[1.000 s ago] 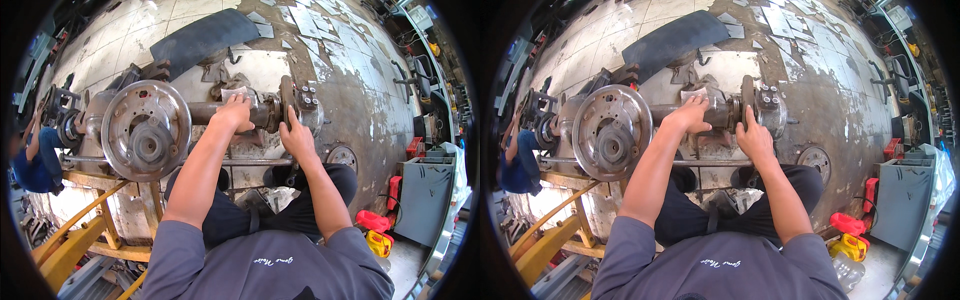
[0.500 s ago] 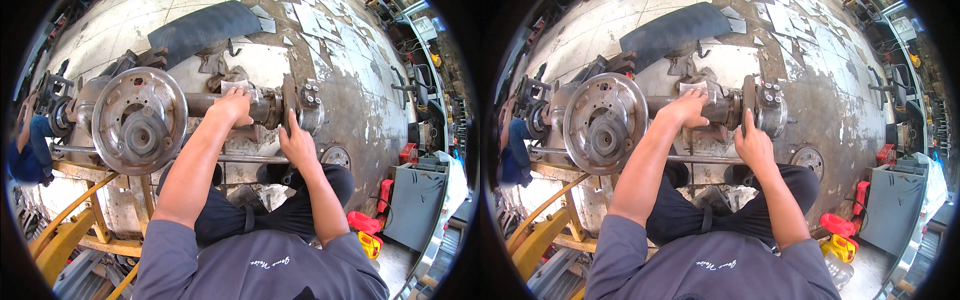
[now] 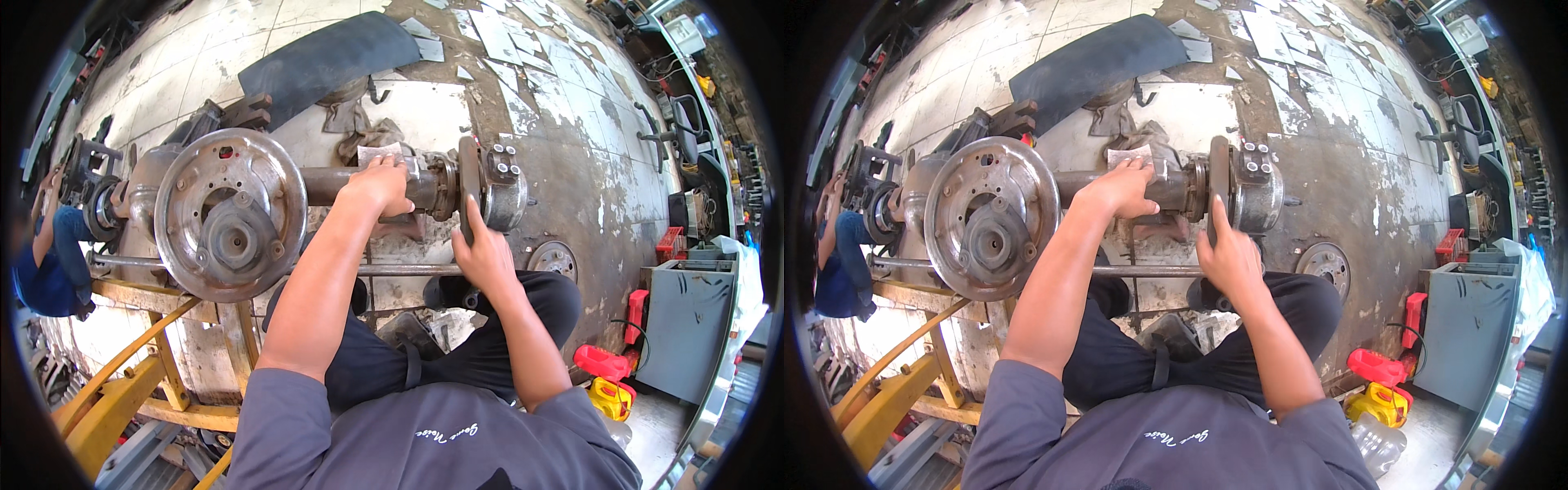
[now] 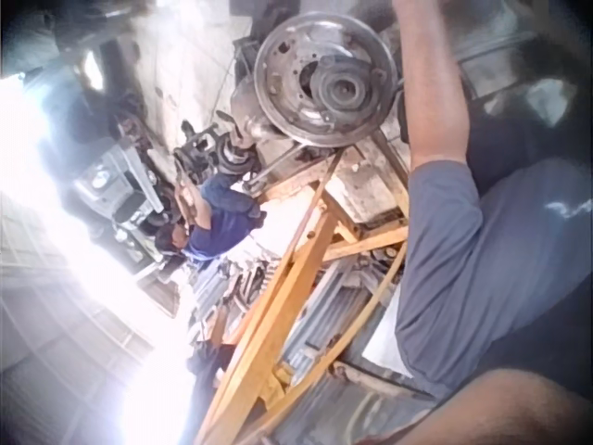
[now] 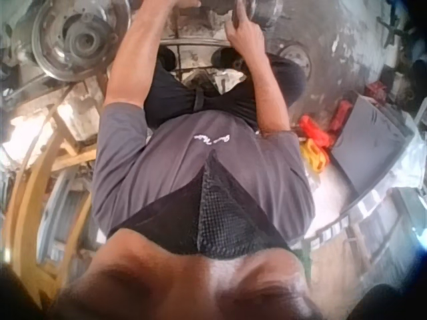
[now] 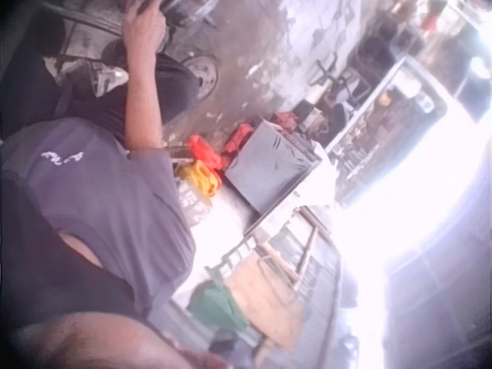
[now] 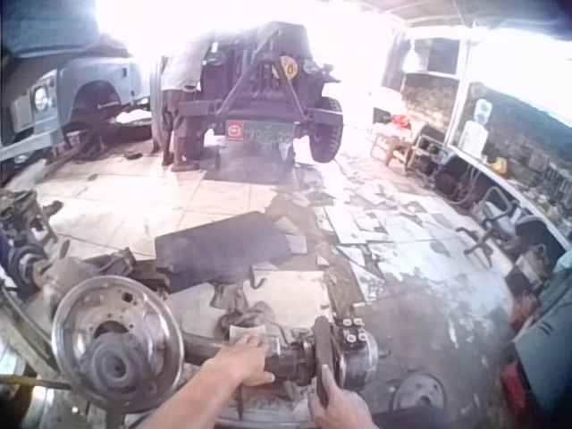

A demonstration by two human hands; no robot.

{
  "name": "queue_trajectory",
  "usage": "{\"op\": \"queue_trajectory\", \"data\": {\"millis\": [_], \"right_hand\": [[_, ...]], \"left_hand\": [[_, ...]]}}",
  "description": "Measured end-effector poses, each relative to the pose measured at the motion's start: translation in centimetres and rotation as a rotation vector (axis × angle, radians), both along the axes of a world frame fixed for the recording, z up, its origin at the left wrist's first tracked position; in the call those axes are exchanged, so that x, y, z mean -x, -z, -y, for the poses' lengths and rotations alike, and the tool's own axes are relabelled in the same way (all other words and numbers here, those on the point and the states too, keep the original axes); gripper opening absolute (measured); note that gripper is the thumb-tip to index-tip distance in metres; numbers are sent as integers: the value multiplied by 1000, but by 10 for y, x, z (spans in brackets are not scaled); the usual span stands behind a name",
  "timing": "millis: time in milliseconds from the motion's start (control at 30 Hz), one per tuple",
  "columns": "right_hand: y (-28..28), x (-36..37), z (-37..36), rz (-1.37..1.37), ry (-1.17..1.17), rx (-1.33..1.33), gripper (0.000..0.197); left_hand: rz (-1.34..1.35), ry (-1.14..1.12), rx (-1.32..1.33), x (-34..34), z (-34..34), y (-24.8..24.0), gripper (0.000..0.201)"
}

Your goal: The person sits on the floor and uses a sanding block to clean and smooth the surface of a metal axle assembly. They repeatedly rub the sanding block against the metal surface, rotating the part to access different areas.

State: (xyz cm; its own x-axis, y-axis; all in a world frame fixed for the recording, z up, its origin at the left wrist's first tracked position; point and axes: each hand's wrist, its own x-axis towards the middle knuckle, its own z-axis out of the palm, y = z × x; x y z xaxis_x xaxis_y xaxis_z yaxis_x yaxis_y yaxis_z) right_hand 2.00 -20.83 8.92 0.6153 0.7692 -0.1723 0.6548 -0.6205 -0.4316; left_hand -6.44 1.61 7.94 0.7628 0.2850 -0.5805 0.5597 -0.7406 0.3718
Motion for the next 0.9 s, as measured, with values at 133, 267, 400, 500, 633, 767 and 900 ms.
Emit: {"op": "queue_trajectory", "data": {"millis": [133,267,400,500,633,767,900], "right_hand": [[-6,-9,-16,45,6,79,67],[-10,26,48,-27,-9,31,68],[-36,27,71,-119,56,-270,66],[-75,22,63,-224,169,-300,62],[-108,4,41,-76,69,-408,53],[-127,-2,17,-91,60,-208,49],[-124,-3,-2,-81,55,92,42]], "left_hand": [[15,5,-11,3,-3,-1,87],[25,17,4,5,-5,-1,85],[-23,5,4,1,-3,-5,84],[10,-16,-21,1,-1,-2,78],[25,-11,-27,3,-3,-3,76],[34,-7,-49,2,-2,-3,78],[40,-3,-46,2,-3,0,79]]}}
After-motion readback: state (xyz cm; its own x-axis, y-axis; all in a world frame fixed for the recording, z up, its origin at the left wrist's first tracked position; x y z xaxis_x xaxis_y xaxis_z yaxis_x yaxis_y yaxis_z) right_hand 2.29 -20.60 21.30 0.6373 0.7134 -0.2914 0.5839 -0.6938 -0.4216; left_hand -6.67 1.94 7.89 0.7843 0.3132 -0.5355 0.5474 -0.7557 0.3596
